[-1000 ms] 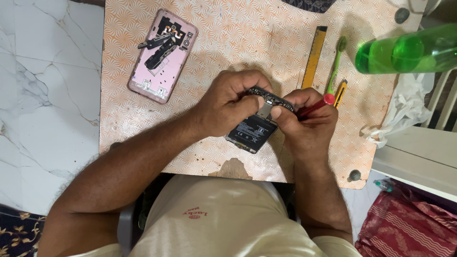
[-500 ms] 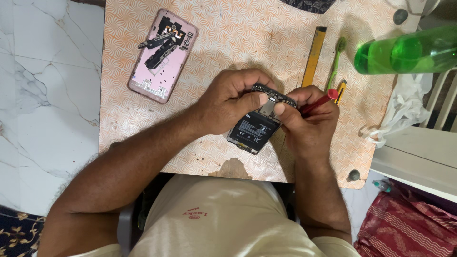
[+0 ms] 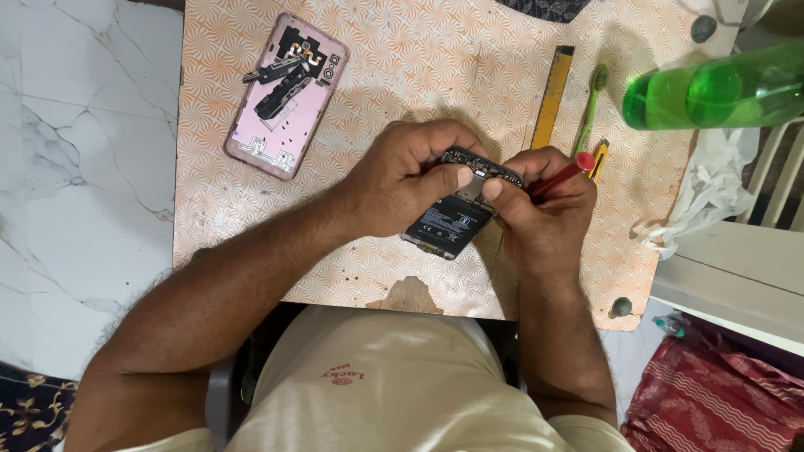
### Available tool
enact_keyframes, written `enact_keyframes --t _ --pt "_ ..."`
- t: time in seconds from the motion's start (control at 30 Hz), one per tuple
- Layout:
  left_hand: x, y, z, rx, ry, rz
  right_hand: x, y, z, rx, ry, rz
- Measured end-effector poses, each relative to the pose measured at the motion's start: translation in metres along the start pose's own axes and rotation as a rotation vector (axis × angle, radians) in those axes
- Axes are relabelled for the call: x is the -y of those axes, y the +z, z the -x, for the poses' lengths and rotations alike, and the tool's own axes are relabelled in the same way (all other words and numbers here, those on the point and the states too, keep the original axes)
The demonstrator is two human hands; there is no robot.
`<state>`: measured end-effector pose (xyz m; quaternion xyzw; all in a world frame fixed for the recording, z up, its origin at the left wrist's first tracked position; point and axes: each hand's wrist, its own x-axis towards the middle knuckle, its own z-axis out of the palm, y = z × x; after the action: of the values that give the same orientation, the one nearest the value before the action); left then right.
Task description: The person uses a red screwdriver to unscrew and remove a small metal bracket from the top of a disassembled smartphone. They then use a yellow utility knife to scrape the bracket and reattach it to the phone.
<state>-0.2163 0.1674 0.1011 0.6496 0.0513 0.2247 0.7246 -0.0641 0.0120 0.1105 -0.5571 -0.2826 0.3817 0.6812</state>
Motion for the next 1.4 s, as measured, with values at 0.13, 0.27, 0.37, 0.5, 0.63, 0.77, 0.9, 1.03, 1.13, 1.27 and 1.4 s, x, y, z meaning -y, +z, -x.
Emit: enact_keyframes --t 0.13,0.27,0.37,0.5,0.63,0.77,0.9,1.03,1.13,1.27,1.4 --pt "-0.004 0.000 0.000 -0.002 0.094 -0.120 -0.002 -0.003 -0.002 0.020 -0.023 -0.030" --pt "-0.007 0.001 0.001 -0.018 0.149 -0.181 -0.005 -0.006 -0.003 0.050 -0.056 -0.034" --pt "-0.008 0.002 0.001 -0.018 0.164 -0.199 -0.006 -0.008 -0.004 0.054 -0.058 -0.040" --pt "-0.008 0.002 0.000 -0.014 0.182 -0.205 -0.008 -0.010 -0.005 0.041 -0.068 -0.037" --pt "-0.005 0.003 -0.002 -0.013 0.185 -0.197 -0.009 -0.010 -0.006 0.037 -0.068 -0.041" --pt "0.001 0.000 -0.004 0.001 0.096 -0.174 -0.008 -0.010 -0.006 0.016 -0.064 -0.058" --pt "0.007 -0.002 -0.006 0.027 0.061 0.024 -0.007 -0.008 -0.007 -0.024 -0.029 -0.053" --pt "0.005 -0.003 -0.005 0.044 -0.154 0.269 -0.004 -0.006 -0.007 -0.067 0.020 -0.055" --pt "0.001 0.001 -0.002 0.064 -0.285 0.177 -0.001 -0.005 -0.008 -0.070 0.043 -0.113" --pt "-0.002 0.009 -0.004 0.006 -0.334 -0.116 0.003 -0.003 -0.011 -0.079 0.046 -0.092" --pt "-0.003 0.009 -0.005 -0.064 -0.461 -0.124 0.010 -0.004 -0.015 -0.189 -0.089 -0.128"
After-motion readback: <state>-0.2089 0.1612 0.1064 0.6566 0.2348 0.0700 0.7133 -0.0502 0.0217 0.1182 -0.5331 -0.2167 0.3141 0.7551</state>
